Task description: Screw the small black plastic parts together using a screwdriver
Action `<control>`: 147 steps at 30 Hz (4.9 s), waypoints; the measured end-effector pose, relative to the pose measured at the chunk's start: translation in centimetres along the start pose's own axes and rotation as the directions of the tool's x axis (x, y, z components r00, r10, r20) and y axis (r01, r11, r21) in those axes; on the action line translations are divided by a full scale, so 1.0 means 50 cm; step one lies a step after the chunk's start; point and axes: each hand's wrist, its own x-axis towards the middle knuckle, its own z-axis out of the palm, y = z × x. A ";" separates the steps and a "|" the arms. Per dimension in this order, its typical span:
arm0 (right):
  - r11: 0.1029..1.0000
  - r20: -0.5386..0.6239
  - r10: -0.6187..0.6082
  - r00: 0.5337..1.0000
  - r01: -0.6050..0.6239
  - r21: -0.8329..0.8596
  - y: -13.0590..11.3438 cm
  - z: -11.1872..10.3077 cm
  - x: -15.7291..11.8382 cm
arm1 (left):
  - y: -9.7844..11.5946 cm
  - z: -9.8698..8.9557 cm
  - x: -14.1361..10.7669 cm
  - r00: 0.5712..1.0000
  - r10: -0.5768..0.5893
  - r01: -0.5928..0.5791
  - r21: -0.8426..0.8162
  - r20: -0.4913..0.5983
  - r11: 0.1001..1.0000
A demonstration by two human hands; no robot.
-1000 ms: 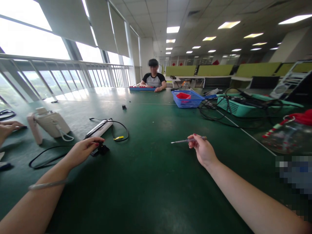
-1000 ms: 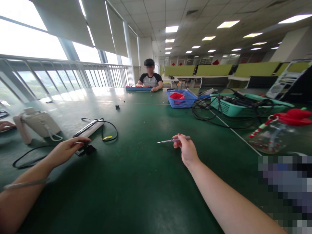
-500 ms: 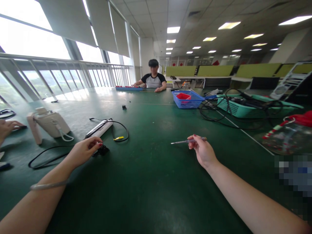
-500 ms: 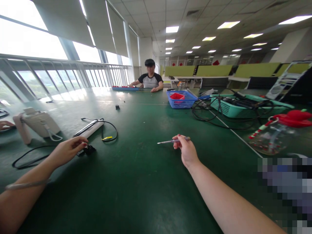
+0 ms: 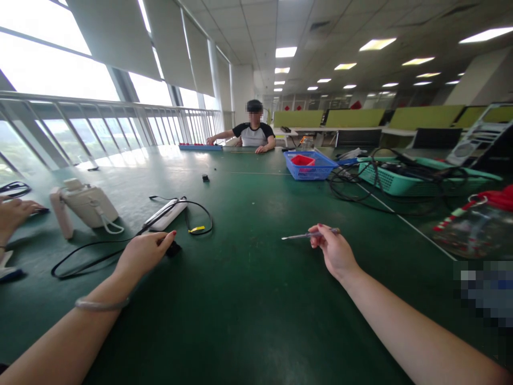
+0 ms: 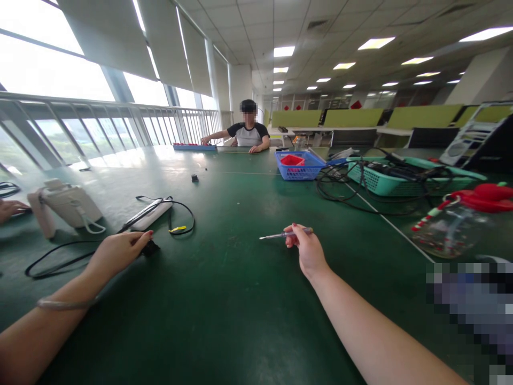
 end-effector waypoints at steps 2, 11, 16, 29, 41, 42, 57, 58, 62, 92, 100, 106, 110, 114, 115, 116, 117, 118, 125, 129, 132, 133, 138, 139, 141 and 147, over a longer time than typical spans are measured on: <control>1.000 0.005 0.000 1.000 0.000 0.001 0.001 -0.001 0.001 | 0.005 -0.003 -0.001 1.000 -0.020 0.020 0.016 0.015 1.000; 1.000 0.017 0.017 1.000 -0.017 -0.017 -0.011 0.003 -0.006 | 0.009 -0.010 -0.001 0.995 -0.096 0.095 0.017 0.037 0.995; 1.000 0.013 0.016 1.000 -0.016 -0.012 -0.010 0.004 -0.006 | 0.011 -0.010 -0.002 0.991 -0.130 0.129 0.032 0.023 0.991; 1.000 0.013 -0.010 1.000 0.011 -0.017 0.005 -0.002 0.001 | 0.034 -0.001 -0.006 0.998 -0.046 0.042 0.081 0.051 0.996; 1.000 0.018 0.002 1.000 -0.001 -0.013 0.006 -0.006 0.001 | 0.036 -0.011 -0.012 0.993 -0.119 0.117 0.131 0.005 0.984; 1.000 0.020 0.000 1.000 0.000 -0.014 0.005 -0.006 0.001 | 0.026 -0.014 -0.011 0.991 -0.128 0.130 0.104 -0.026 0.986; 0.999 0.023 0.004 1.000 -0.004 -0.036 -0.006 0.000 -0.007 | -0.065 0.017 0.012 0.988 0.101 -0.088 -0.110 0.114 0.990; 0.999 0.023 0.003 1.000 -0.002 -0.033 -0.005 0.000 -0.006 | -0.062 0.019 0.012 0.989 0.099 -0.086 -0.122 0.108 0.989; 1.000 0.034 0.004 0.999 -0.003 -0.021 0.004 -0.006 -0.001 | -0.053 0.015 0.012 0.992 0.124 -0.124 -0.194 -0.012 0.973; 1.000 0.030 0.009 1.000 -0.009 -0.027 -0.006 0.000 -0.005 | -0.013 0.009 -0.003 0.860 0.510 -0.499 -0.203 0.000 0.842; 0.999 0.047 0.012 0.999 -0.010 -0.031 -0.003 -0.003 -0.005 | -0.024 0.012 0.000 0.885 0.459 -0.425 -0.269 0.075 0.864; 0.999 0.053 0.015 0.998 -0.013 -0.039 -0.003 -0.005 -0.005 | -0.022 0.007 -0.001 0.872 0.483 -0.451 -0.257 0.076 0.855; 0.999 0.060 0.008 0.998 -0.005 -0.050 -0.003 -0.003 -0.007 | -0.018 -0.010 -0.007 0.890 0.456 -0.441 -0.248 0.006 0.863; 0.990 0.107 -0.018 0.994 0.032 -0.138 -0.003 -0.003 -0.011 | 0.029 -0.049 -0.026 0.905 0.396 -0.424 -0.236 -0.156 0.875; 0.982 0.126 -0.038 0.991 0.060 -0.178 -0.003 -0.002 -0.013 | 0.055 -0.061 -0.033 0.894 0.423 -0.447 -0.239 -0.148 0.862; 0.969 0.149 -0.064 0.987 0.097 -0.227 -0.004 0.001 -0.016 | 0.086 -0.071 -0.040 0.871 0.476 -0.492 -0.241 -0.125 0.836; 0.949 0.178 -0.091 0.980 0.139 -0.281 -0.005 0.004 -0.019 | 0.123 -0.079 -0.046 0.833 0.546 -0.550 -0.239 -0.089 0.800; 0.923 0.209 -0.116 0.971 0.183 -0.339 -0.006 0.009 -0.023 | 0.163 -0.085 -0.050 0.786 0.616 -0.608 -0.238 -0.051 0.757; 0.654 0.343 -0.337 0.877 0.480 -0.585 -0.032 0.032 -0.051 | 0.426 -0.024 -0.013 0.750 0.661 -0.646 -0.232 -0.018 0.727; 0.435 0.362 -0.471 0.804 0.569 -0.697 -0.046 0.028 -0.062 | 0.491 0.036 -0.001 0.800 0.600 -0.574 -0.290 0.001 0.766; 0.287 0.461 -0.510 0.726 0.649 -0.704 -0.051 0.036 -0.072 | 0.498 0.066 -0.006 0.816 0.577 -0.536 -0.394 -0.017 0.747; 0.254 0.498 -0.518 0.696 0.681 -0.687 -0.052 0.040 -0.076 | 0.494 0.074 -0.007 0.812 0.583 -0.536 -0.434 -0.029 0.724; 0.156 0.684 -0.514 0.518 0.841 -0.519 -0.061 0.058 -0.100 | 0.468 0.097 0.012 0.781 0.624 -0.534 -0.565 -0.043 0.629; 0.147 0.714 -0.502 0.488 0.862 -0.485 -0.063 0.059 -0.103 | 0.465 0.100 0.017 0.775 0.631 -0.532 -0.572 -0.034 0.624; 0.135 0.756 -0.478 0.447 0.888 -0.440 -0.066 0.061 -0.109 | 0.461 0.105 0.025 0.761 0.648 -0.545 -0.570 -0.029 0.615; 0.113 0.775 -0.437 0.456 0.883 -0.456 -0.067 0.064 -0.109 | 0.460 0.108 0.026 0.756 0.653 -0.562 -0.566 -0.056 0.603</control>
